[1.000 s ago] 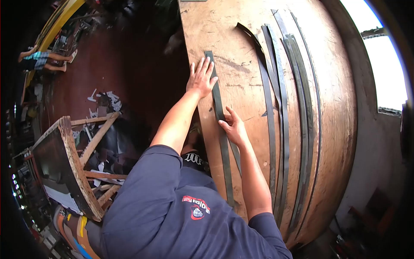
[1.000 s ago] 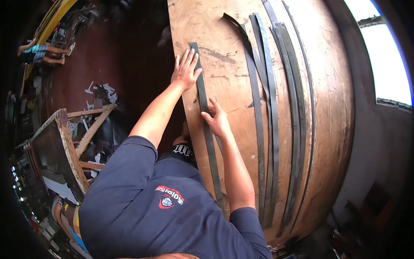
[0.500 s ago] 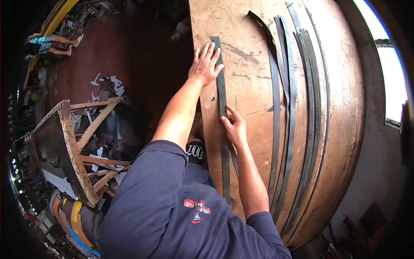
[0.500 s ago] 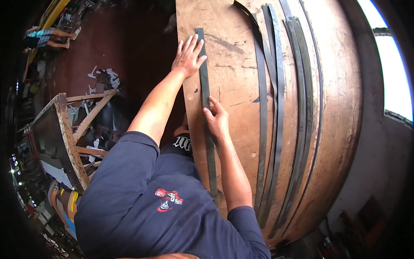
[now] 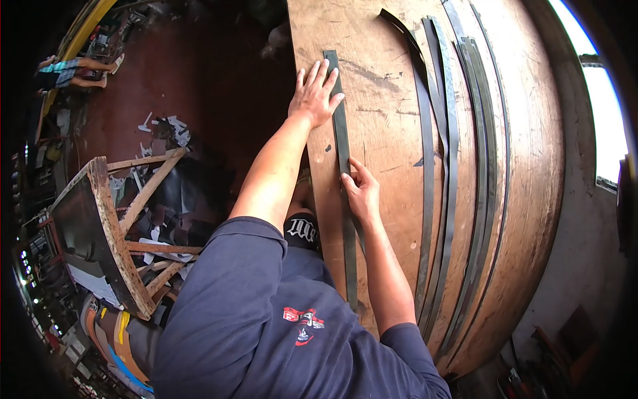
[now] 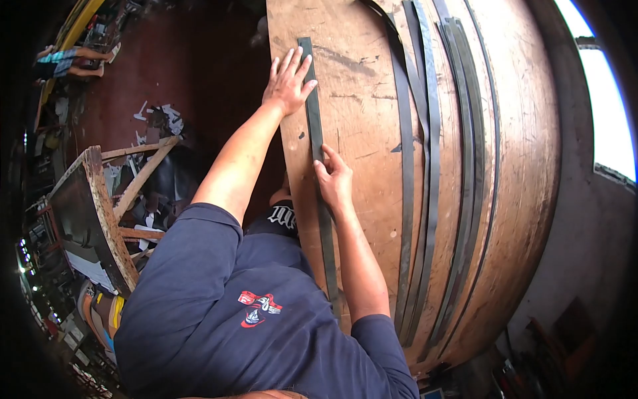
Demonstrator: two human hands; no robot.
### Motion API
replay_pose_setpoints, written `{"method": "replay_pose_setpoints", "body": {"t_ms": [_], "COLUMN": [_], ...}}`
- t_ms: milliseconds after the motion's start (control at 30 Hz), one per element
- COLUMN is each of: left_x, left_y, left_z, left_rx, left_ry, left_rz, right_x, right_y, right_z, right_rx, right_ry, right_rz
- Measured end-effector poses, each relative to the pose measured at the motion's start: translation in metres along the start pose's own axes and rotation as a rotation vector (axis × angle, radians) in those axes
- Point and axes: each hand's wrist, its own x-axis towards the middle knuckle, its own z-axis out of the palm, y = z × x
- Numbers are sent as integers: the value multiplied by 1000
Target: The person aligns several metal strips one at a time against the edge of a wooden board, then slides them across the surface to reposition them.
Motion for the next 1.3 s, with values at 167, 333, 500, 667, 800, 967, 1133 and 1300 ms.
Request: {"method": "replay_pose_setpoints", "body": {"t_ms": [167,333,500,667,800,967,1133,1300], "left_x": [0,0,1,1,1,1,2,-13], "left_y": [0,0,-1,1,1,1,1,-1], "left_z": [1,1,3,-1,-1,1,0,1], "left_rx": [12,7,12,0,2,7,-13,-37], "left_ry": [-2,-4,-20,-4,-20,-30,-27,49], "left_rz": [-5,-8,-9,-4,-13,3,15,250], "right_x": [1,1,3,2,2,0,3,3], "right_y": [2,2,4,3,0,-5,4,-3], "right_z": [0,0,1,1,3,6,9,9], "right_rx": [-7,3,35,-7,-27,-37,-54,-107], "right_ry": [-2,-1,-1,17,34,68,113,154], "right_rz": [4,7,25,18,13,18,16,6]}}
